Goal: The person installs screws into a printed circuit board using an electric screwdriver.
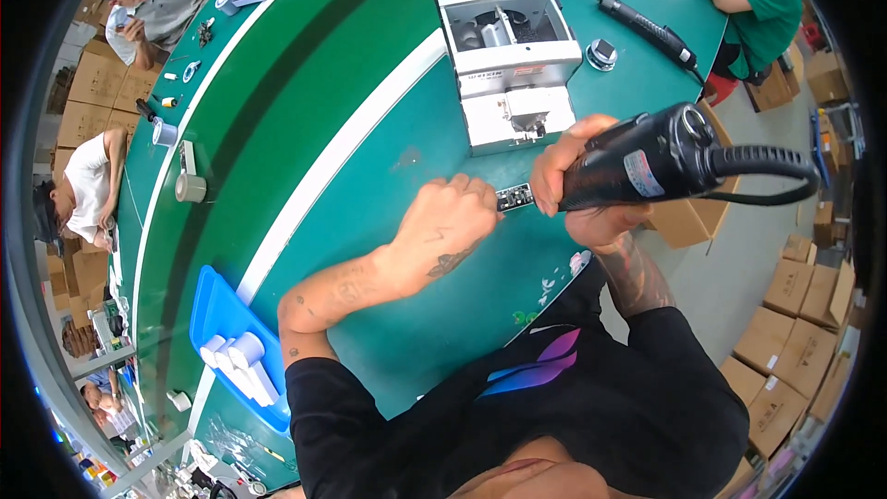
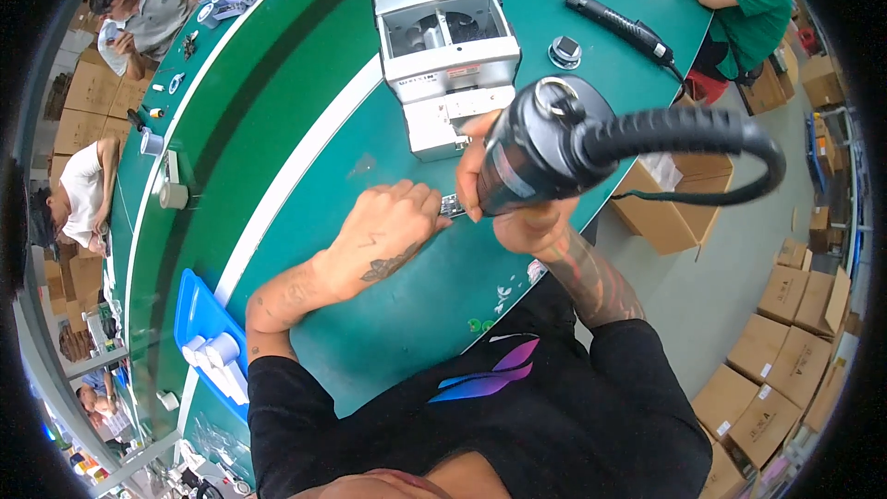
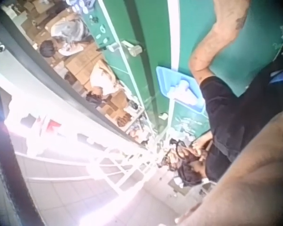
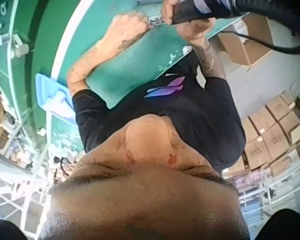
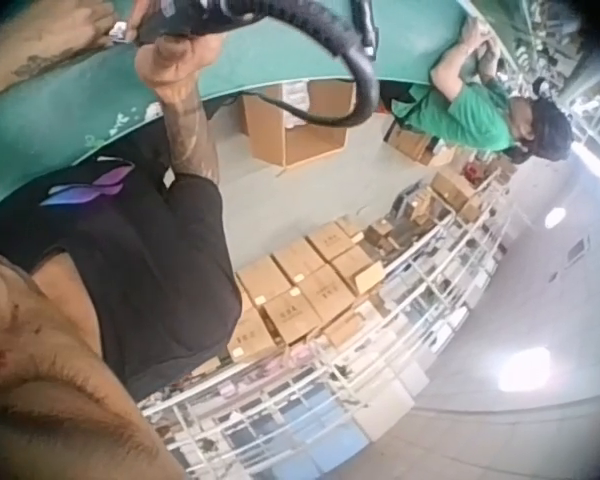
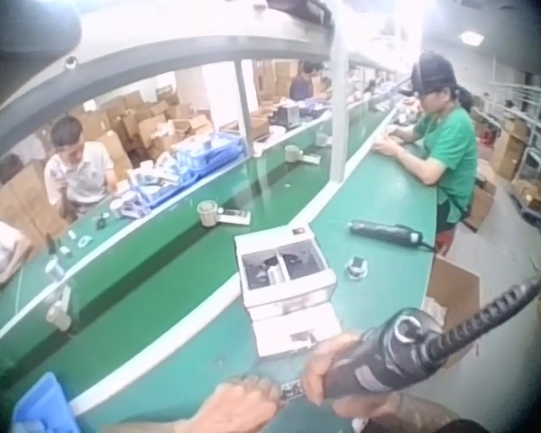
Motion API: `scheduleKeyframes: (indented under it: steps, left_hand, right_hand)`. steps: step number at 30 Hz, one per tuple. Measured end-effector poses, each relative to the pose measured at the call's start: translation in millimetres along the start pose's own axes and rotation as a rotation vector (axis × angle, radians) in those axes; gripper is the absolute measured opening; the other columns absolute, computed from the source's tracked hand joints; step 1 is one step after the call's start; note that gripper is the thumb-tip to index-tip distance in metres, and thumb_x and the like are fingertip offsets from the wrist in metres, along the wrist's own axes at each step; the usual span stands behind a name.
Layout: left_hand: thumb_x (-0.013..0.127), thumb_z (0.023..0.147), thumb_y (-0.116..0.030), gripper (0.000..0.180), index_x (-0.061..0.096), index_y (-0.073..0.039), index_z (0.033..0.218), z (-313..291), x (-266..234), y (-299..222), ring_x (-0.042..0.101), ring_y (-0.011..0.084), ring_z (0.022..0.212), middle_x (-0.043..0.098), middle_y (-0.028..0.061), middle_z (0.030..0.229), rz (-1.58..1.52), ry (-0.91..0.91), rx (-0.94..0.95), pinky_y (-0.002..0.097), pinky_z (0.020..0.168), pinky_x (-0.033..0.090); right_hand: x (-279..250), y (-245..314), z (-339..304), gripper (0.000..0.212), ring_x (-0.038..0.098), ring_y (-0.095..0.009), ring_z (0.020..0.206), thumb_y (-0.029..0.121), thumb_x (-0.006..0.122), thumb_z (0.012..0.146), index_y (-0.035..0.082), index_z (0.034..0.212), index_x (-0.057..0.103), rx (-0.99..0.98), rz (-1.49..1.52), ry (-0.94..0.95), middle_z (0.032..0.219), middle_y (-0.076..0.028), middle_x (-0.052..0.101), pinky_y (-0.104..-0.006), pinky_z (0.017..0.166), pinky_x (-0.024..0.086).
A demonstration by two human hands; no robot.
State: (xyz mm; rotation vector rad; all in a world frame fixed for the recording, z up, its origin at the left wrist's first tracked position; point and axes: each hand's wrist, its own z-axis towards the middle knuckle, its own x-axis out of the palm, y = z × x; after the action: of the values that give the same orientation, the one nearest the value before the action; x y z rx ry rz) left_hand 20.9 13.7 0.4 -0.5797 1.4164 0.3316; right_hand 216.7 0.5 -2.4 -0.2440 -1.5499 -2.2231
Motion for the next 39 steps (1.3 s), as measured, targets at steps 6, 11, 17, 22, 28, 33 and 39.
scheduleKeyframes:
  steps: [6, 11, 17, 22, 28, 33, 39]
  left_hand:
    - [0.066, 0.085, -0.019, 0.018, 0.062, -0.002, 0.078, -0.6, 1.3, 0.8, 0.064, 0.0227, 0.072, 0.06, 0.0093, 0.073, 0.063, -0.018, 0.026, 0.0348, 0.06, 0.051]
    - [0.065, 0.086, -0.018, 0.018, 0.062, -0.002, 0.078, -1.8, 5.5, 2.9, 0.064, 0.022, 0.071, 0.06, 0.0088, 0.072, 0.082, -0.036, 0.044, 0.0339, 0.061, 0.051]
    - [0.069, 0.087, -0.031, 0.027, 0.059, -0.005, 0.082, 11.0, 10.1, -11.8, 0.063, 0.0229, 0.073, 0.059, 0.0085, 0.076, -0.008, -0.118, 0.046, 0.0368, 0.063, 0.05]
    - [0.07, 0.086, -0.039, 0.044, 0.065, -0.001, 0.108, 1.1, -5.2, -13.8, 0.063, 0.0241, 0.078, 0.062, 0.0092, 0.085, -0.004, -0.29, -0.019, 0.0338, 0.068, 0.051]
    - [0.067, 0.086, -0.046, 0.066, 0.054, 0.0, 0.131, -28.2, -34.6, -8.1, 0.065, 0.0239, 0.083, 0.063, 0.0106, 0.092, 0.224, 0.065, -0.234, 0.034, 0.067, 0.052]
    - [0.066, 0.088, -0.046, 0.068, 0.051, 0.001, 0.134, -29.6, -37.9, -4.2, 0.065, 0.0231, 0.073, 0.062, 0.0094, 0.082, 0.172, 0.106, -0.187, 0.0329, 0.063, 0.05]
    - [0.073, 0.083, -0.043, 0.069, 0.056, 0.007, 0.128, -28.7, -37.6, -4.5, 0.064, 0.0191, 0.074, 0.061, 0.0072, 0.079, 0.196, 0.117, -0.161, 0.0314, 0.058, 0.049]
  right_hand:
    - [-2.2, -5.4, -6.7, 0.093, 0.053, -0.018, 0.05, 0.083, 0.059, 0.072, 0.007, 0.124, 0.045, -0.117, 0.155, 0.029, 0.067, -0.006, 0.053, -0.0301, 0.045, 0.043]
    - [5.4, 15.1, -3.3, 0.086, 0.046, -0.018, 0.044, 0.088, 0.051, 0.073, 0.008, 0.106, 0.048, -0.027, -0.094, 0.043, 0.063, -0.005, 0.049, -0.0321, 0.043, 0.043]
    - [19.2, 43.2, 49.0, 0.094, 0.05, -0.015, 0.047, 0.093, 0.033, 0.075, 0.005, 0.105, 0.047, -0.318, 0.108, -0.215, 0.066, -0.006, 0.053, -0.0291, 0.044, 0.043]
    - [25.6, 17.9, 93.8, 0.057, 0.049, -0.005, 0.048, 0.055, 0.046, 0.1, -0.002, 0.108, 0.05, -0.421, -0.284, -0.01, 0.065, -0.003, 0.058, -0.0211, 0.043, 0.038]
    - [26.0, 14.9, 74.8, 0.081, 0.047, -0.008, 0.046, 0.068, 0.035, 0.098, -0.007, 0.129, 0.044, -0.28, -0.397, -0.018, 0.065, -0.007, 0.054, -0.0227, 0.045, 0.04]
    - [49.3, 9.4, 51.9, 0.089, 0.048, -0.01, 0.046, 0.071, 0.034, 0.095, -0.01, 0.131, 0.039, -0.201, -0.173, -0.079, 0.062, -0.007, 0.052, -0.024, 0.043, 0.04]
    - [55.9, 0.1, 52.7, 0.092, 0.049, -0.01, 0.047, 0.072, 0.036, 0.094, -0.012, 0.131, 0.037, -0.182, -0.109, 0.017, 0.067, -0.008, 0.053, -0.024, 0.043, 0.04]
